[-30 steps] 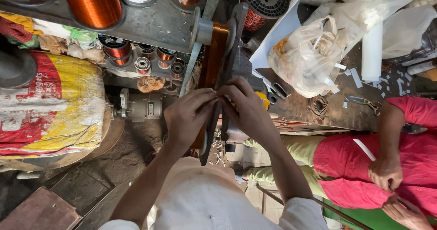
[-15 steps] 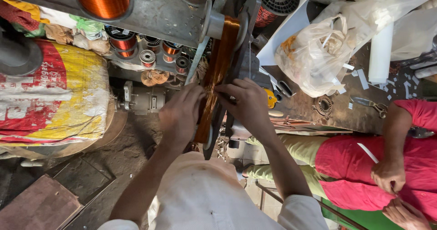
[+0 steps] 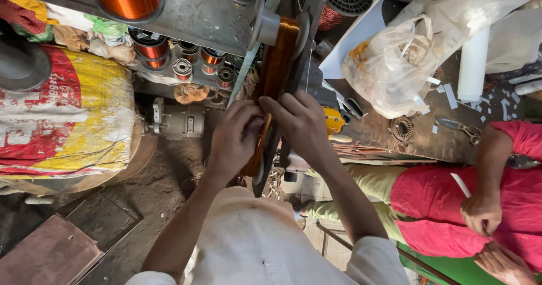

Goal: The person operates a motorized winding machine to wrap copper wire onto a cylindrical bobbin. They guide the wire with their hands, adjust the bobbin, and use shears to cut the wire after winding is complete.

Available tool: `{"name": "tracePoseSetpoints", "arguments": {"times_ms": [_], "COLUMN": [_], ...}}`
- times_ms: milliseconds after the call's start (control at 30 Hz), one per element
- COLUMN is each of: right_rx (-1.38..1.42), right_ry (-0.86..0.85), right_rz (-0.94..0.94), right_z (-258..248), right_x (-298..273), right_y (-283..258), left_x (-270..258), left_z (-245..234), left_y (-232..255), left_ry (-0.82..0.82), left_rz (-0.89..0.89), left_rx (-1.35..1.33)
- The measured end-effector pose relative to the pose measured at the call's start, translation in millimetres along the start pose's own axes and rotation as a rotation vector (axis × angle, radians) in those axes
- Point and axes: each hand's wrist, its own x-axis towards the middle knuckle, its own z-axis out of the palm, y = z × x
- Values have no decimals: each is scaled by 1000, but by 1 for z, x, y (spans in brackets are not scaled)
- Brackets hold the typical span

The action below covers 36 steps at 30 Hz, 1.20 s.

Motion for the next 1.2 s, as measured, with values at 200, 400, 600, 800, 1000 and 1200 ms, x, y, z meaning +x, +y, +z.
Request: {"name": "tracePoseSetpoints", "arguments": {"times_ms": [200,400,600,800,1000,1200], "right_rx": [-24,198,438,140,495,491], "right_ry": [26,-38,-98,44,46,49], "right_rz": [20,256,352,104,359,338], "right_z": [5,-9,2,11,22,22], "right_x": [3,-9,-8,-22,-26,-33], "right_y": [-4,-10,-7,-6,7,15], "left_x": [4,-6,-4,-2,8,23], "left_z": [3,-4,-1,-4,-13,-14], "left_y": [9,13,10,8,7,-3], "left_ry": [8,117,104,50,-43,-180], "left_rz": [-94,31,-8,-165,-65,32], "left_rx": [-102,54,-38,-168,-164,-19]}}
